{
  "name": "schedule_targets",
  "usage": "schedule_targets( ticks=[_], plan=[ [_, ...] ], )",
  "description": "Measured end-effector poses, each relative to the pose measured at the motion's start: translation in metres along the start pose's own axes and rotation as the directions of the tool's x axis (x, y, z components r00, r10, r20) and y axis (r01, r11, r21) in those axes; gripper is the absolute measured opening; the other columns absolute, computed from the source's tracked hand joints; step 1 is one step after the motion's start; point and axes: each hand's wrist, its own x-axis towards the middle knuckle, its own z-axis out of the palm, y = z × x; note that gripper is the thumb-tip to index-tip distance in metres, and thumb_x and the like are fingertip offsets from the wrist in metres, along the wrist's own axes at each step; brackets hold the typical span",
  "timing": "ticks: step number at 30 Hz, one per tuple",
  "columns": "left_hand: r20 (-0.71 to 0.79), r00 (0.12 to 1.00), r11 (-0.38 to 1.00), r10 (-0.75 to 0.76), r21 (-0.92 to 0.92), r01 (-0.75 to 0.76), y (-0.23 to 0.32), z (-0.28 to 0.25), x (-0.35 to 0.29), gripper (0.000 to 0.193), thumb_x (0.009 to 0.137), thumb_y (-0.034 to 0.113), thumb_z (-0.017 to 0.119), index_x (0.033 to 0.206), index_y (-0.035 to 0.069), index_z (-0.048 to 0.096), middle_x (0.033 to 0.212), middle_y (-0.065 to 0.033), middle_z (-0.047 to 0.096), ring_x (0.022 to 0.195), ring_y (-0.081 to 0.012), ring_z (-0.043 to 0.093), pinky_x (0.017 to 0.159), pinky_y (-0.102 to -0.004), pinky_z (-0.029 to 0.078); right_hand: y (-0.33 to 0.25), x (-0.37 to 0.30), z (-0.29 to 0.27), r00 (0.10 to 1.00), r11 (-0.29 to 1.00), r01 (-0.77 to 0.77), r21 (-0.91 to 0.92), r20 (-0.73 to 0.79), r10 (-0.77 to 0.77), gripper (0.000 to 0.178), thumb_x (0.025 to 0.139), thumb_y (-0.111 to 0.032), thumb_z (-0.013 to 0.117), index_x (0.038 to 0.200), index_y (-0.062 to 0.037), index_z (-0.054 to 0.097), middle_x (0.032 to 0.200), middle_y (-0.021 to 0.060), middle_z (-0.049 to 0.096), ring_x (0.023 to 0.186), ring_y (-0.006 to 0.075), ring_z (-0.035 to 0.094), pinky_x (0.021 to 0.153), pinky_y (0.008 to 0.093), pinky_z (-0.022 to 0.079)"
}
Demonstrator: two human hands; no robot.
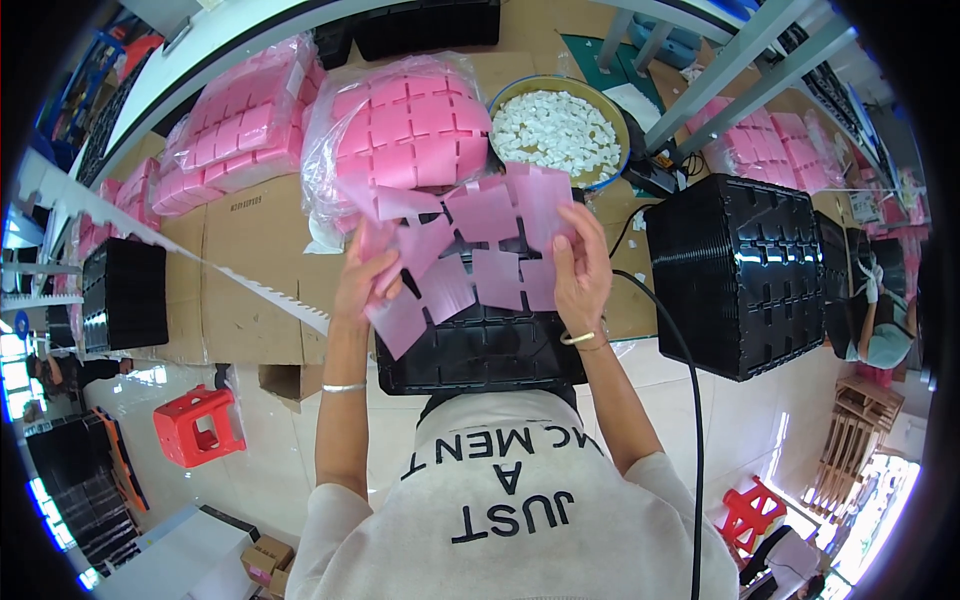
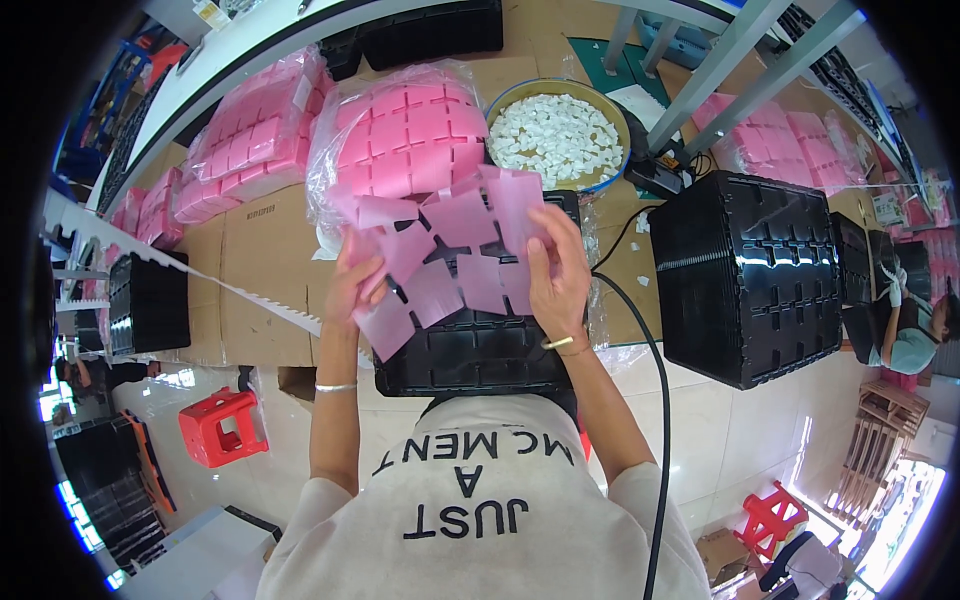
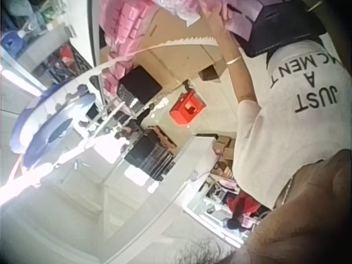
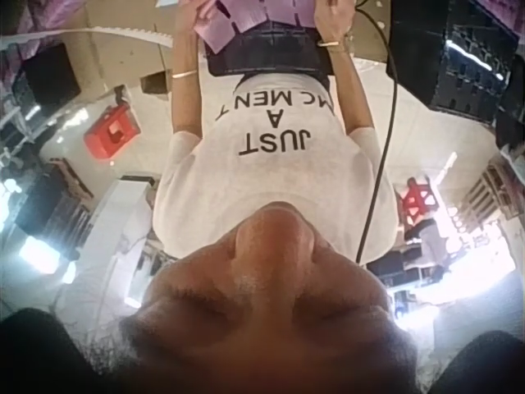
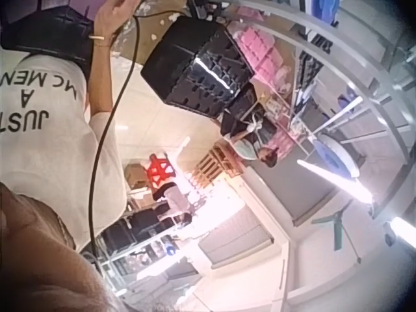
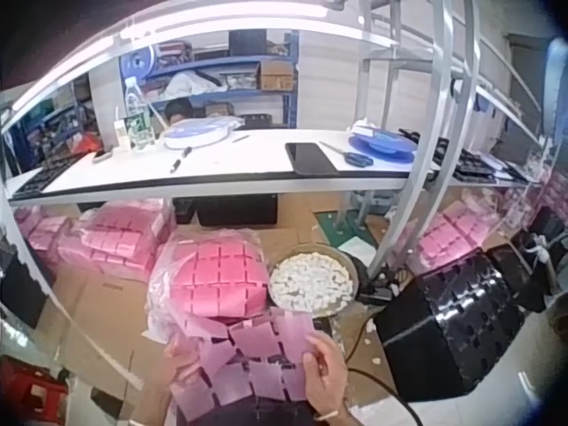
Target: The person applies adhesive pads onto a black plastic tray, presses a pink foam insert into the tray, and handles and stacks the plastic trays.
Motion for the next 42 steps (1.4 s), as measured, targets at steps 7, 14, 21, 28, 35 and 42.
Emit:
schedule_targets(
  ticks=[7, 14, 21, 28, 35, 42],
  plan=[
    [-0.433, 0.901, 0.972, 0.040, 0.226, 0.066, -0.036, -0.015, 0.023, 0.065, 0.087, -0.005, 0.062, 0.146, 0.003, 0.034, 0.119, -0.0150, 0.062, 0.084, -0.0169, 0.064, 0.073, -0.0300, 0.055, 0.046, -0.028, 0.010, 0.881, 0.901, -0.408, -0.148, 0.195, 0.431, 0.071, 0.086, -0.010, 0.071, 0.149, -0.0086, 0.039, 0.132, 0.0129, 0.058, 0.108, 0.0158, 0.059, 0.092, 0.0275, 0.048],
    [-0.222, 0.920, 0.550, 0.322, 0.835, 0.009, -0.052, -0.025, -0.022, 0.077, 0.080, -0.010, 0.067, 0.148, 0.006, 0.034, 0.115, -0.0111, 0.062, 0.094, -0.0150, 0.062, 0.081, -0.0257, 0.051, 0.035, -0.034, -0.009, 0.866, 0.883, -0.438, -0.170, 0.184, 0.465, 0.058, 0.084, -0.005, 0.069, 0.139, -0.0102, 0.052, 0.133, 0.0116, 0.059, 0.110, 0.0215, 0.060, 0.092, 0.0293, 0.048],
    [-0.273, 0.939, 0.822, 0.209, 0.569, -0.018, -0.026, -0.014, -0.009, 0.062, 0.083, -0.014, 0.060, 0.141, 0.004, 0.047, 0.120, -0.0083, 0.061, 0.103, -0.0141, 0.059, 0.085, -0.0252, 0.052, 0.019, 0.012, 0.001, 0.969, 0.985, -0.126, -0.122, 0.198, 0.148, 0.062, 0.084, 0.007, 0.058, 0.144, -0.0040, 0.046, 0.151, 0.0157, 0.043, 0.132, 0.0291, 0.051, 0.095, 0.0304, 0.048],
    [-0.245, 0.883, 0.821, 0.401, 0.523, -0.229, -0.012, 0.013, -0.006, 0.053, 0.086, -0.013, 0.058, 0.137, 0.001, 0.055, 0.136, -0.0099, 0.056, 0.109, -0.0120, 0.059, 0.088, -0.0237, 0.051, 0.022, 0.035, 0.003, 0.919, 0.922, 0.344, -0.177, 0.264, -0.292, 0.057, 0.086, 0.006, 0.059, 0.142, -0.0052, 0.050, 0.147, 0.0192, 0.046, 0.131, 0.0385, 0.050, 0.100, 0.0352, 0.047],
    [-0.423, 0.902, 0.755, 0.088, 0.619, 0.216, -0.042, -0.008, -0.051, 0.053, 0.085, -0.008, 0.060, 0.137, 0.003, 0.056, 0.122, -0.0067, 0.063, 0.078, -0.0030, 0.054, 0.066, -0.0189, 0.046, 0.043, -0.037, -0.013, 0.911, 0.902, -0.304, -0.306, 0.183, 0.369, 0.056, 0.087, -0.011, 0.067, 0.140, -0.0044, 0.049, 0.137, 0.0232, 0.054, 0.121, 0.0410, 0.056, 0.101, 0.0404, 0.045],
    [-0.437, 0.896, 0.692, 0.080, 0.671, 0.266, -0.052, 0.009, -0.090, 0.051, 0.085, -0.005, 0.060, 0.136, 0.001, 0.055, 0.128, -0.0092, 0.061, 0.084, -0.0102, 0.060, 0.075, -0.0238, 0.049, 0.022, -0.083, -0.038, 0.851, 0.861, -0.394, -0.322, 0.227, 0.474, 0.054, 0.088, -0.015, 0.069, 0.139, -0.0069, 0.052, 0.110, 0.0161, 0.064, 0.082, 0.0262, 0.061, 0.076, 0.0352, 0.050]
  ],
)
